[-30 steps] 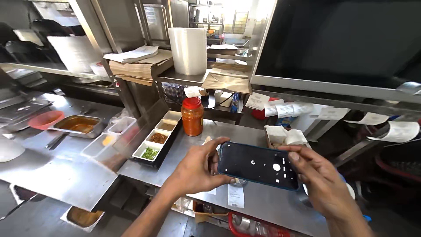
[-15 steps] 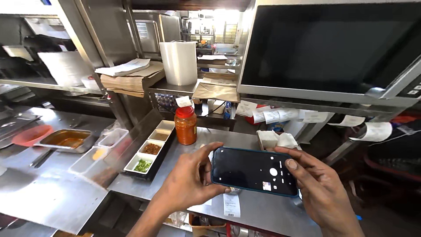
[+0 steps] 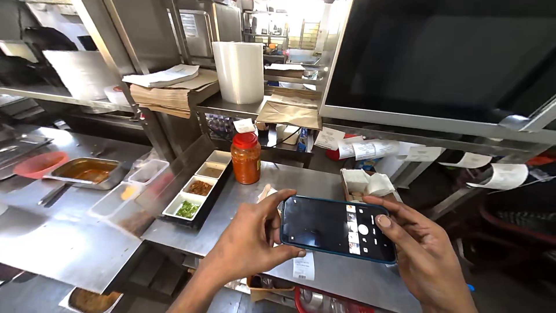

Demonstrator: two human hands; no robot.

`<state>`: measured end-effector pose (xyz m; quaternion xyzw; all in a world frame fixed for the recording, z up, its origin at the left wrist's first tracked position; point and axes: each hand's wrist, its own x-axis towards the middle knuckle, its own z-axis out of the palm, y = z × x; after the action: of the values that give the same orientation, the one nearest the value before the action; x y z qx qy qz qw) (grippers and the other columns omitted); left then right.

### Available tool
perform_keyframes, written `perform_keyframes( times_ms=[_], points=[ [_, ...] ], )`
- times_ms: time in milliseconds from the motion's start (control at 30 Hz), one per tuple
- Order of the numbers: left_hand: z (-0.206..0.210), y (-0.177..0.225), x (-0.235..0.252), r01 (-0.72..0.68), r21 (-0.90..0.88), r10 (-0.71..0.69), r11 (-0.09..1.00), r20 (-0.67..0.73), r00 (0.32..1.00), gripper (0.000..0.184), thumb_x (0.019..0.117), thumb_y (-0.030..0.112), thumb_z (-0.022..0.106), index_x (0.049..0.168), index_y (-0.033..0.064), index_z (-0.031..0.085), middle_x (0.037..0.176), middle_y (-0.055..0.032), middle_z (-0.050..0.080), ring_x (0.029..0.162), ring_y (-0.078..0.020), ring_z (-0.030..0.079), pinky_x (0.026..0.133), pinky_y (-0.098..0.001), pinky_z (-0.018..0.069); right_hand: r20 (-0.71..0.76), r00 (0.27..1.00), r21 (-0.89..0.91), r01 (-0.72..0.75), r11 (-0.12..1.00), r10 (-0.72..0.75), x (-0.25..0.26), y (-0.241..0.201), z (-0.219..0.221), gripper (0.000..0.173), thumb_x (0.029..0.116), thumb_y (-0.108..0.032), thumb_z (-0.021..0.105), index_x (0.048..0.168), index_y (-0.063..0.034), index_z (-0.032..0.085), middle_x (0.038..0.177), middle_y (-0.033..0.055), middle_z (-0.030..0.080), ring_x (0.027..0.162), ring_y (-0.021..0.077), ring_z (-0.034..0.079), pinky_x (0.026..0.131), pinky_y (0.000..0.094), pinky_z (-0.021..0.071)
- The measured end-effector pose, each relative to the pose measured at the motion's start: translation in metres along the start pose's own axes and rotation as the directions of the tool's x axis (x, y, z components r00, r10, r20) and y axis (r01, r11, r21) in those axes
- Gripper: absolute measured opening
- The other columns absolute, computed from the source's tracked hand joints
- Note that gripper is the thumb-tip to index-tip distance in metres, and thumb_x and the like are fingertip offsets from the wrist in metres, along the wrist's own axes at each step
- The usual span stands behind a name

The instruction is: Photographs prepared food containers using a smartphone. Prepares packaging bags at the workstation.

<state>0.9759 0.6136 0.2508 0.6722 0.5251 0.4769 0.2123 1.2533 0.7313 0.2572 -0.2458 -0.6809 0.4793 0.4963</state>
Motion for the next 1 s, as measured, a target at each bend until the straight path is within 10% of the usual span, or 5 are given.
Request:
perform_keyframes(
  times_ms=[1000],
  points=[
    [-0.003, 0.005, -0.006, -0.038, -0.018, 0.039, 0.999, 0.048, 0.998, 0.092, 0.0749, 0.032, 0.092, 0.152, 0.0121, 0.047, 0.073, 0.0042, 0.061, 0.055, -0.0047, 0.056, 0.051, -0.0208, 0.0513, -0.014, 0.999, -0.033, -0.03, 0.999, 0.03, -0.017, -0.016, 0.013, 0.036, 0.0906, -0.005, 0.067, 0.125, 0.0032, 0.063, 0.111, 0.0118, 0.07, 0.092, 0.0186, 0.071, 0.076, 0.0303, 0.0629]
  ],
)
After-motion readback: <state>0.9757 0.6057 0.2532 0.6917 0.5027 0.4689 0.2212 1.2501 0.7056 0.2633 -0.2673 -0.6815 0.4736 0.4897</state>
